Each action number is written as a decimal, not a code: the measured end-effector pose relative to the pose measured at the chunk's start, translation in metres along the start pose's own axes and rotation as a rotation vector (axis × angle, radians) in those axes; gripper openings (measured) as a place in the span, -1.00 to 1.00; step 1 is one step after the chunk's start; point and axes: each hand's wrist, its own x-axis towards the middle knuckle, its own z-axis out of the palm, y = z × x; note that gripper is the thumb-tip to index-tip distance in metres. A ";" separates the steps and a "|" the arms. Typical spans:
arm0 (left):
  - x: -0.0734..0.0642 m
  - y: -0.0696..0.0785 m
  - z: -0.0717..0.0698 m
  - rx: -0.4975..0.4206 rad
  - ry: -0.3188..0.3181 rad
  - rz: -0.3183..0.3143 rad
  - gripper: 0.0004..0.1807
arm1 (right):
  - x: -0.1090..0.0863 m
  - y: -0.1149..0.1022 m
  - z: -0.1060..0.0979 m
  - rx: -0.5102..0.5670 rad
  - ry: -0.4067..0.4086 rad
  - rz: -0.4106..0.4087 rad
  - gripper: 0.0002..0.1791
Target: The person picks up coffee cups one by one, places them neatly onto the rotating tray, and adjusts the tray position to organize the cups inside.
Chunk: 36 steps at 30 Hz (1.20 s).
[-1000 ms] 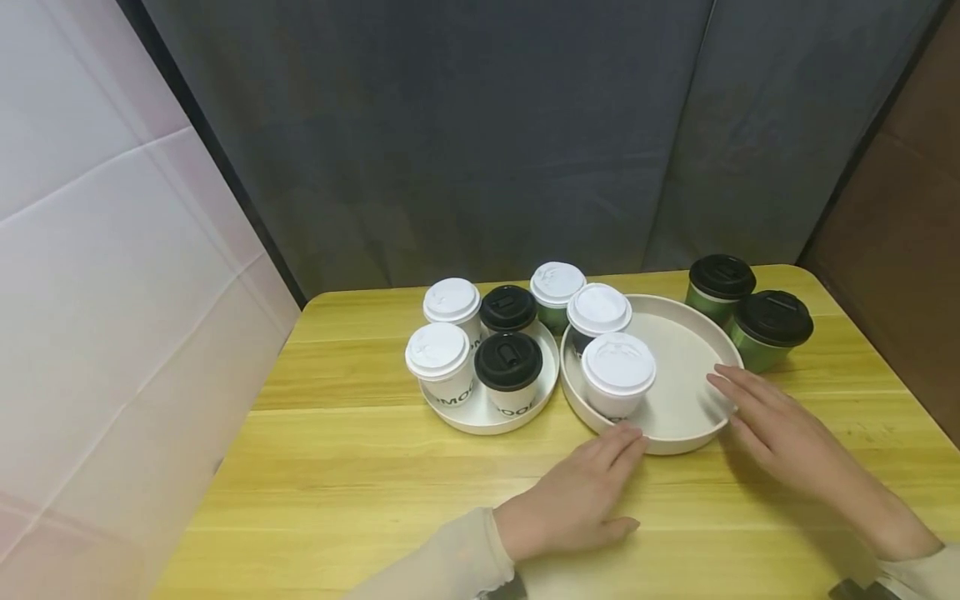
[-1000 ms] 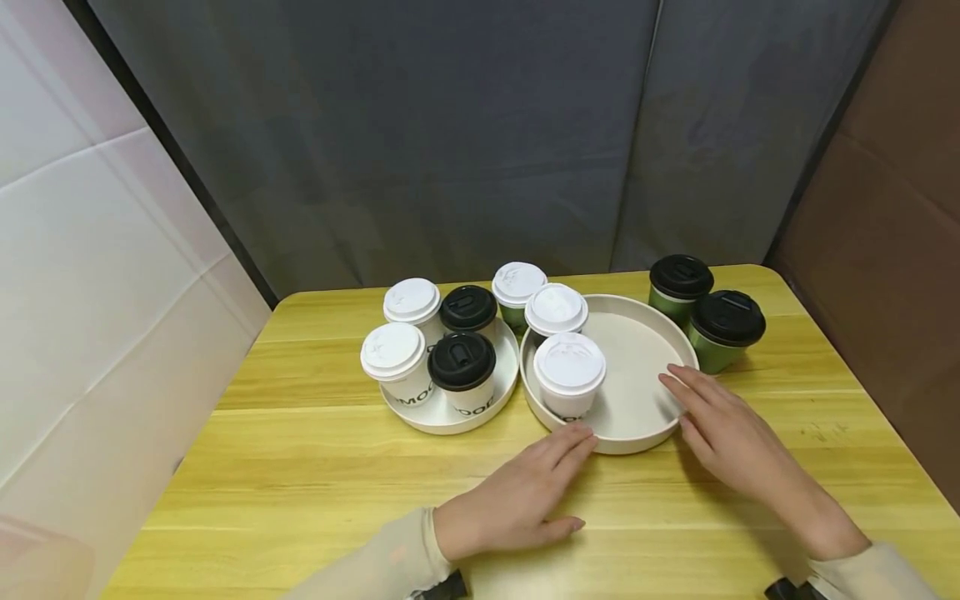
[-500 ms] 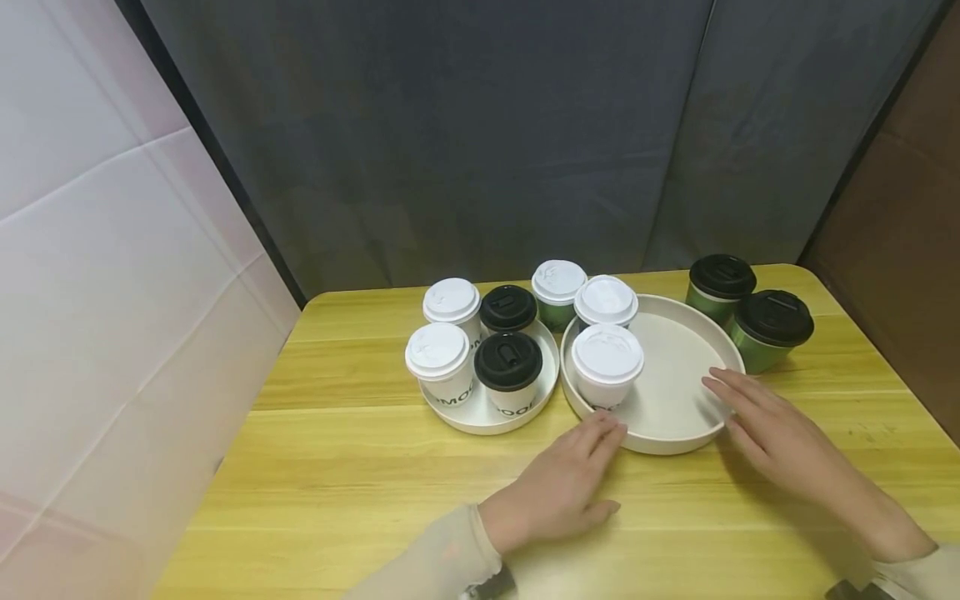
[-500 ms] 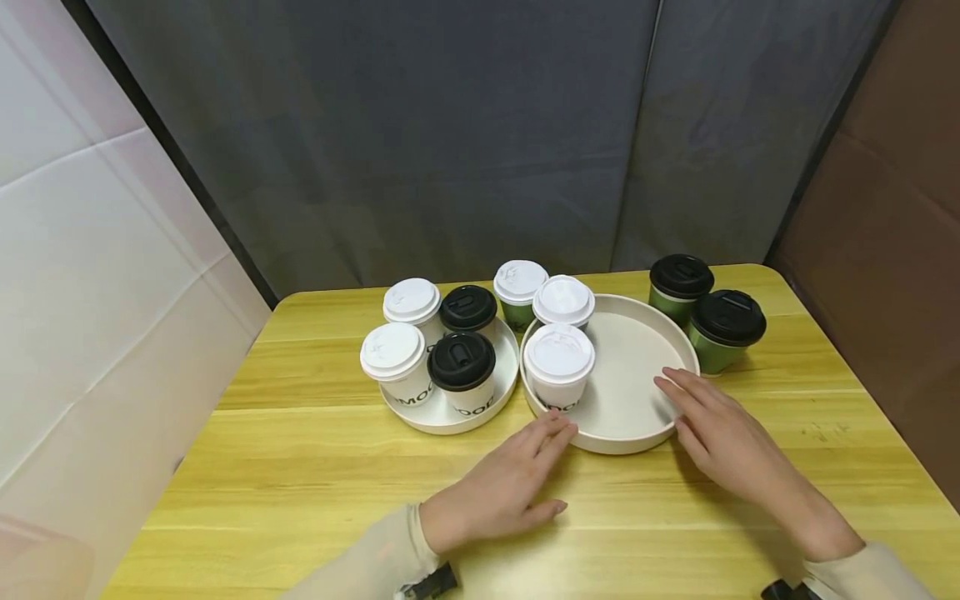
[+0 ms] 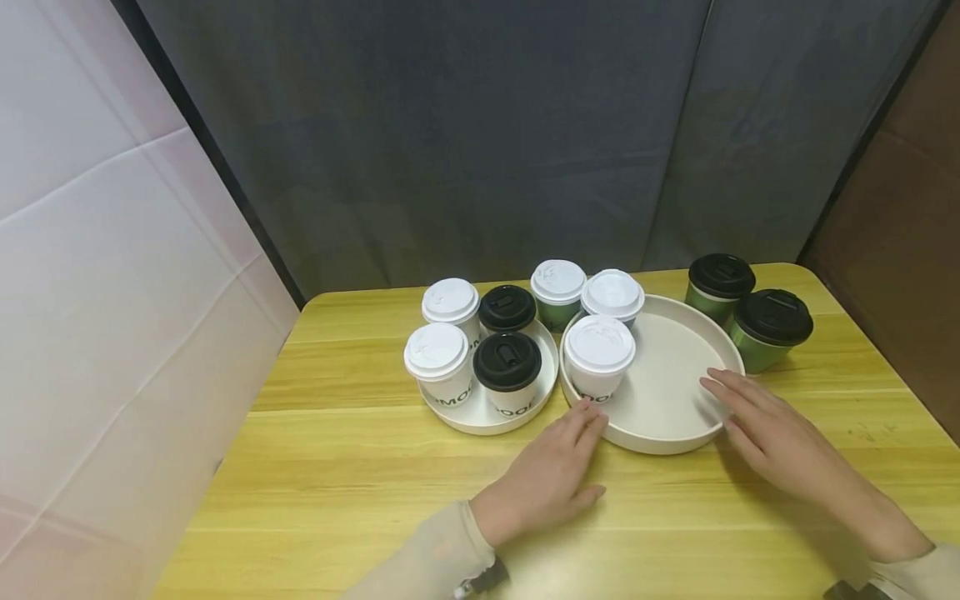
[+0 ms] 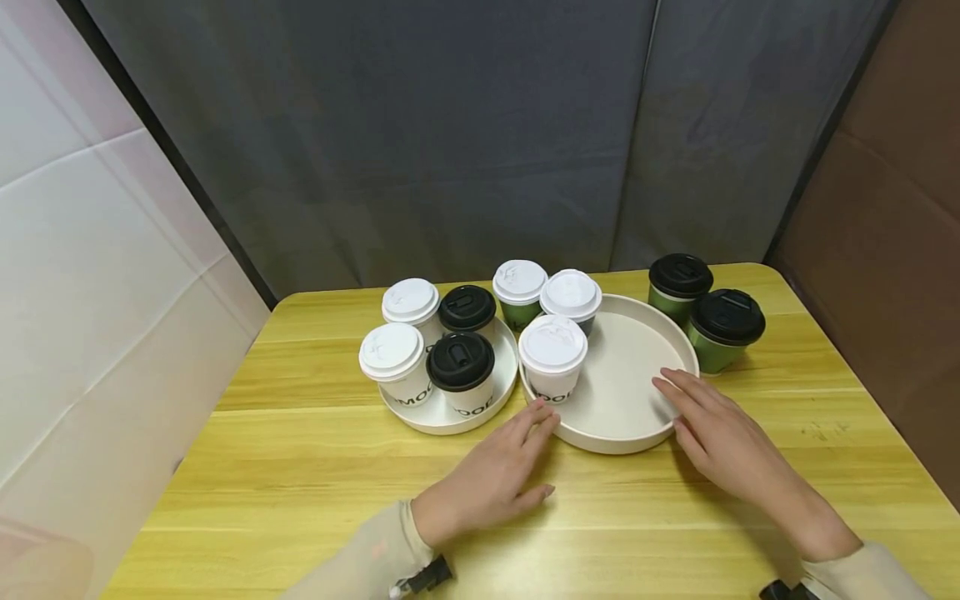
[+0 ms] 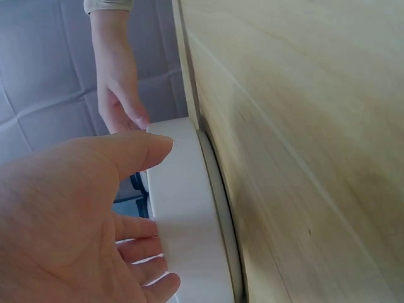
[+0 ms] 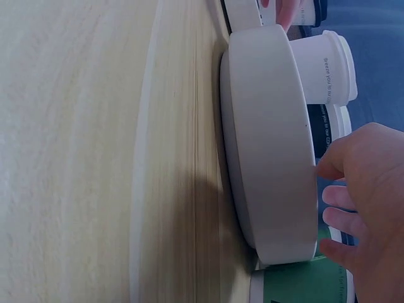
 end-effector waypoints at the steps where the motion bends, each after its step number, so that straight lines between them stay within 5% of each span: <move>1: 0.000 0.000 0.000 0.003 0.001 0.001 -0.04 | 0.000 0.000 0.000 0.004 0.001 -0.001 -0.32; 25: 0.003 -0.014 0.000 -0.002 0.066 -0.018 -0.10 | 0.002 -0.016 0.002 0.000 -0.029 -0.015 -0.30; 36: 0.003 -0.014 -0.005 -0.046 0.026 -0.024 -0.08 | 0.006 -0.017 0.004 0.025 0.005 -0.057 -0.25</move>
